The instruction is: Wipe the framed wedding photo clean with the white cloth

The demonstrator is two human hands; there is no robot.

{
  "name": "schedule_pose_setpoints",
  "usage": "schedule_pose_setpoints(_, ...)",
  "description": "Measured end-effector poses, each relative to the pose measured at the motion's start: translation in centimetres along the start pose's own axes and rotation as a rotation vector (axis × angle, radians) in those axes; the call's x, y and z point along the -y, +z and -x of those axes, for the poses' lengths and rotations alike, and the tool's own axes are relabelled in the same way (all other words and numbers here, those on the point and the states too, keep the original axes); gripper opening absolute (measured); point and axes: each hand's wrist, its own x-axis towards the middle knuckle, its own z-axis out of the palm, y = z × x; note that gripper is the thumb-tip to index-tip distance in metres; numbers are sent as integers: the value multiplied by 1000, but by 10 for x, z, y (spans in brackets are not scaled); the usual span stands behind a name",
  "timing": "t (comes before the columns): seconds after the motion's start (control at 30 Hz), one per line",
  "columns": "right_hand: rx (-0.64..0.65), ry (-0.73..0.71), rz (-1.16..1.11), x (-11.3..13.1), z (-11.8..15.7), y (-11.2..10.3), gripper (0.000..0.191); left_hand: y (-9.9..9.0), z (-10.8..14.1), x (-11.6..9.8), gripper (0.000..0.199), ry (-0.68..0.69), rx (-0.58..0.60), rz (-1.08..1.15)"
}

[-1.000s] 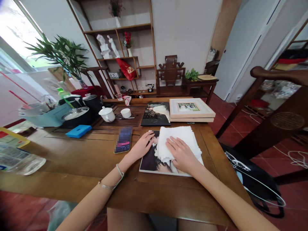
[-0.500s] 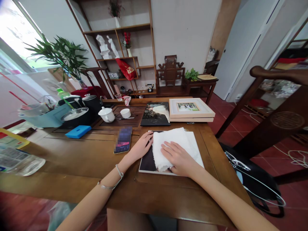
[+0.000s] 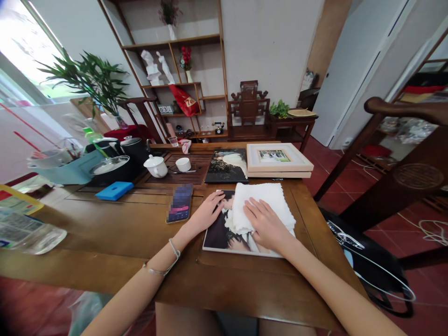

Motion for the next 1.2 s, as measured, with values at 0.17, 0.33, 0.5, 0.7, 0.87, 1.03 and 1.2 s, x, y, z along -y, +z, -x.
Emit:
schedule_pose_setpoints(0.17, 35, -84, -30, 3, 0, -6, 71, 0, 0, 1, 35, -1, 0, 3)
schedule_pose_setpoints(0.33, 30, -91, -60, 4, -1, -7, 70, 1, 0, 1, 35, -5, -3, 9)
schedule_pose_setpoints(0.5, 33, -84, -73, 2, 0, -7, 71, 1, 0, 1, 36, -4, 6, 14)
schedule_pose_setpoints(0.7, 31, -83, -100, 0, 1, -6, 72, 0, 0, 1, 35, -2, 4, 14)
schedule_pose_setpoints(0.87, 23, -77, -95, 1, 1, -6, 71, -1, 0, -1, 36, -3, 0, 9)
schedule_pose_setpoints(1.03, 22, -82, -88, 1, 1, -6, 71, -1, 0, -1, 36, -7, 6, 6)
schedule_pose_setpoints(1.2, 24, -85, -80, 1, 1, -5, 71, -1, -1, -1, 37, -11, 17, 4)
